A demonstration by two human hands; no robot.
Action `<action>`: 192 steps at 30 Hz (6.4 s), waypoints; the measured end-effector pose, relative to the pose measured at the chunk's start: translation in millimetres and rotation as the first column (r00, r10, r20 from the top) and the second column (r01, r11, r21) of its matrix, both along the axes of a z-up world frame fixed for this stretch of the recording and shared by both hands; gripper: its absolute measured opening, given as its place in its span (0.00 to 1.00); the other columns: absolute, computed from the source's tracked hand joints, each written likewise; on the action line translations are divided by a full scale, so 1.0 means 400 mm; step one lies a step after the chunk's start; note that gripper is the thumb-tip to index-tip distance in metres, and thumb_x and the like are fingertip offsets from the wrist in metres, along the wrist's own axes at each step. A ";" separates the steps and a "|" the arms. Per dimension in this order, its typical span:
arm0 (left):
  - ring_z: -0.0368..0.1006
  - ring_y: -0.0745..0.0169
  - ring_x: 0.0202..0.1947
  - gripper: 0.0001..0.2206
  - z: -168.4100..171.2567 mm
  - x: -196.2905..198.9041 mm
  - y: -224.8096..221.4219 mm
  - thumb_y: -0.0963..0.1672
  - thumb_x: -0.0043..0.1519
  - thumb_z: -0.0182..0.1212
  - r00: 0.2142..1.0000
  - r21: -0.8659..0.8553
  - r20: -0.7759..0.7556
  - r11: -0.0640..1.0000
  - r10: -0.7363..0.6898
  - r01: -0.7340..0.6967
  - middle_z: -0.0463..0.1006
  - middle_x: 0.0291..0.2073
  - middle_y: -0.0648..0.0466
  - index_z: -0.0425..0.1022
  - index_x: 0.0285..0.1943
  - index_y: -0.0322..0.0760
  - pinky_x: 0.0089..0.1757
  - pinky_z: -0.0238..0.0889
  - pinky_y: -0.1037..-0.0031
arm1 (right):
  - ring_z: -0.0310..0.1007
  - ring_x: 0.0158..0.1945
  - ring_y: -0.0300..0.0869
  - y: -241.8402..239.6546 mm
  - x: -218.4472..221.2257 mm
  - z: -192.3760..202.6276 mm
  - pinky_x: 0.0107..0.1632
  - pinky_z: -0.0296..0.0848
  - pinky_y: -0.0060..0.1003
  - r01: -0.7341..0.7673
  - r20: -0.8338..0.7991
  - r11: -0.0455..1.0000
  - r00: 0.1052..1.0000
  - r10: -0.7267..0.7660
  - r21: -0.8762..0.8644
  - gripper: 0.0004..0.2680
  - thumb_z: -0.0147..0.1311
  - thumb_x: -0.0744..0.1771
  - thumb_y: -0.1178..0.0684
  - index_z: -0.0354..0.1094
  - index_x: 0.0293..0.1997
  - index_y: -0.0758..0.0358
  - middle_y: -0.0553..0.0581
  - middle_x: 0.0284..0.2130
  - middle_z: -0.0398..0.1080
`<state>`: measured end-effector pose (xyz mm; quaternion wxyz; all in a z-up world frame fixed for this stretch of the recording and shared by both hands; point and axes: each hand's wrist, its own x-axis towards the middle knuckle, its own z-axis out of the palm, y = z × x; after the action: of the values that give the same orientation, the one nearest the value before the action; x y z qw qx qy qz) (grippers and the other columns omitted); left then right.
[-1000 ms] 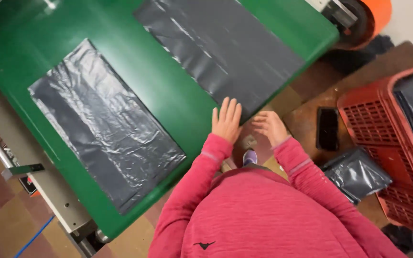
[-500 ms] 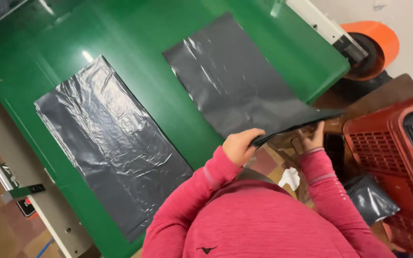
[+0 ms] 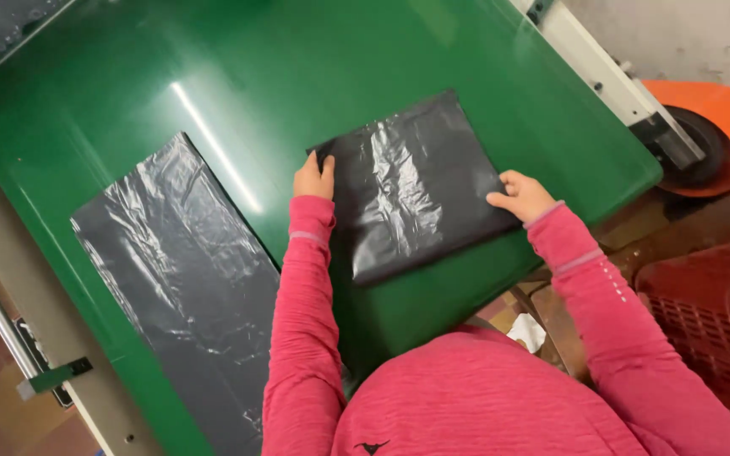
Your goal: Folding black plastic bags on a conveyor belt and placing them into a crate.
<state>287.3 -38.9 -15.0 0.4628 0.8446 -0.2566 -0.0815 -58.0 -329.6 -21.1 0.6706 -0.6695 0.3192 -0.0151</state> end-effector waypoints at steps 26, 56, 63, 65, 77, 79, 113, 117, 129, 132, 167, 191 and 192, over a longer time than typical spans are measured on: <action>0.69 0.50 0.65 0.35 -0.092 -0.268 -0.001 0.62 0.64 0.37 0.519 -0.497 -0.794 0.830 -0.318 -0.252 0.71 0.66 0.45 0.65 0.69 0.37 0.61 0.59 0.60 | 0.70 0.49 0.50 0.045 0.318 0.265 0.53 0.65 0.44 -0.082 0.057 0.398 0.943 0.327 -0.914 0.08 0.62 0.62 0.61 0.68 0.39 0.57 0.52 0.40 0.73; 0.78 0.49 0.38 0.16 0.074 -0.362 0.029 0.52 0.62 0.53 0.605 -0.065 -0.283 0.644 -0.744 0.762 0.80 0.35 0.48 0.78 0.36 0.38 0.41 0.68 0.66 | 0.73 0.55 0.52 0.514 -0.174 -0.003 0.58 0.74 0.46 -0.118 0.264 0.867 0.925 0.273 -0.484 0.14 0.53 0.67 0.61 0.71 0.59 0.64 0.62 0.49 0.75; 0.75 0.50 0.35 0.19 0.062 -0.375 0.007 0.54 0.65 0.56 0.774 0.087 -0.590 0.935 -0.229 0.343 0.80 0.34 0.45 0.77 0.39 0.34 0.40 0.68 0.67 | 0.76 0.51 0.45 0.369 -0.133 -0.014 0.48 0.76 0.43 0.290 0.072 0.664 0.884 -0.461 0.689 0.13 0.43 0.70 0.57 0.63 0.63 0.59 0.55 0.55 0.73; 0.75 0.48 0.35 0.16 0.074 -0.419 -0.003 0.52 0.64 0.59 0.892 0.135 -0.406 0.952 -0.199 0.274 0.80 0.34 0.44 0.76 0.39 0.34 0.40 0.68 0.66 | 0.78 0.49 0.47 0.337 -0.132 0.038 0.49 0.78 0.46 0.267 0.033 0.648 0.911 -0.411 0.714 0.13 0.42 0.69 0.57 0.62 0.61 0.60 0.55 0.53 0.73; 0.66 0.38 0.62 0.23 0.237 -0.564 0.698 0.51 0.56 0.71 0.906 0.228 0.415 0.955 0.080 -0.189 0.74 0.56 0.45 0.72 0.52 0.35 0.61 0.59 0.50 | 0.67 0.60 0.50 0.678 -0.161 0.153 0.61 0.73 0.58 -0.095 0.452 0.958 0.891 -0.039 0.270 0.16 0.53 0.72 0.52 0.55 0.66 0.65 0.59 0.55 0.64; 0.62 0.35 0.66 0.26 0.216 -0.583 0.842 0.52 0.54 0.71 0.883 0.288 0.452 0.916 0.127 -0.279 0.72 0.61 0.44 0.71 0.56 0.34 0.63 0.55 0.46 | 0.64 0.66 0.52 0.808 -0.103 0.158 0.66 0.70 0.61 -0.294 0.517 0.869 0.855 0.054 0.397 0.19 0.54 0.70 0.48 0.55 0.67 0.63 0.59 0.59 0.63; 0.66 0.52 0.57 0.31 0.192 -0.740 1.081 0.57 0.49 0.71 0.854 0.419 0.495 0.905 -0.163 -0.070 0.73 0.49 0.53 0.72 0.57 0.41 0.51 0.61 0.55 | 0.66 0.50 0.52 1.054 0.097 0.134 0.55 0.67 0.45 -0.418 -0.069 0.150 0.465 0.883 -0.896 0.09 0.66 0.62 0.50 0.71 0.41 0.57 0.54 0.45 0.71; 0.67 0.51 0.48 0.29 0.166 -0.718 1.062 0.57 0.49 0.68 0.823 0.370 0.566 0.906 -0.045 -0.205 0.72 0.42 0.52 0.73 0.54 0.38 0.42 0.61 0.57 | 0.68 0.48 0.51 1.092 0.138 0.213 0.53 0.65 0.46 -0.213 0.073 0.216 0.530 0.845 -0.953 0.05 0.61 0.65 0.55 0.68 0.39 0.60 0.54 0.40 0.71; 0.77 0.48 0.38 0.08 0.412 -0.566 1.156 0.42 0.59 0.66 0.968 -0.071 -0.020 0.966 -0.249 0.247 0.77 0.36 0.48 0.75 0.44 0.34 0.40 0.70 0.67 | 0.67 0.38 0.34 0.738 0.129 0.252 0.43 0.67 0.30 -0.668 0.024 0.662 0.697 0.716 -0.339 0.04 0.54 0.68 0.56 0.68 0.40 0.65 0.51 0.31 0.69; 0.75 0.63 0.35 0.10 0.316 -0.344 1.091 0.42 0.60 0.67 0.992 -0.188 -0.119 0.982 -0.032 0.009 0.79 0.33 0.49 0.76 0.45 0.31 0.39 0.69 0.72 | 0.65 0.42 0.32 0.697 0.353 0.211 0.47 0.67 0.29 -0.546 0.250 0.775 0.740 0.624 -0.317 0.03 0.54 0.70 0.57 0.68 0.41 0.66 0.48 0.36 0.68; 0.64 0.45 0.66 0.46 -0.042 -0.371 1.052 0.68 0.61 0.26 0.354 -0.522 -0.842 0.447 -0.408 -0.726 0.67 0.68 0.46 0.56 0.76 0.36 0.63 0.55 0.50 | 0.72 0.51 0.49 0.971 0.189 0.303 0.54 0.66 0.48 -0.130 0.132 0.295 0.677 0.724 -0.947 0.10 0.62 0.56 0.62 0.71 0.36 0.56 0.50 0.38 0.73; 0.76 0.51 0.38 0.10 0.186 -0.498 0.907 0.49 0.61 0.62 0.521 0.222 0.105 0.530 -0.847 0.818 0.77 0.35 0.52 0.74 0.41 0.40 0.39 0.69 0.64 | 0.67 0.65 0.58 1.210 -0.068 0.097 0.68 0.63 0.56 -0.224 0.189 0.412 0.634 0.750 -0.883 0.18 0.59 0.60 0.60 0.68 0.56 0.69 0.65 0.56 0.70; 0.76 0.50 0.39 0.10 0.176 -0.461 0.862 0.48 0.64 0.58 0.482 0.010 0.098 0.485 -0.871 0.874 0.78 0.37 0.51 0.75 0.46 0.40 0.41 0.70 0.68 | 0.69 0.64 0.55 1.203 -0.092 0.067 0.68 0.65 0.53 -0.238 0.239 0.509 0.671 0.702 -0.827 0.16 0.57 0.61 0.63 0.69 0.56 0.66 0.62 0.55 0.72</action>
<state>102.9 305.9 55.3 0.3630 0.5908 -0.6713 -0.2619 -94.7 151.7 5.6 0.3752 -0.9070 -0.1288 -0.1412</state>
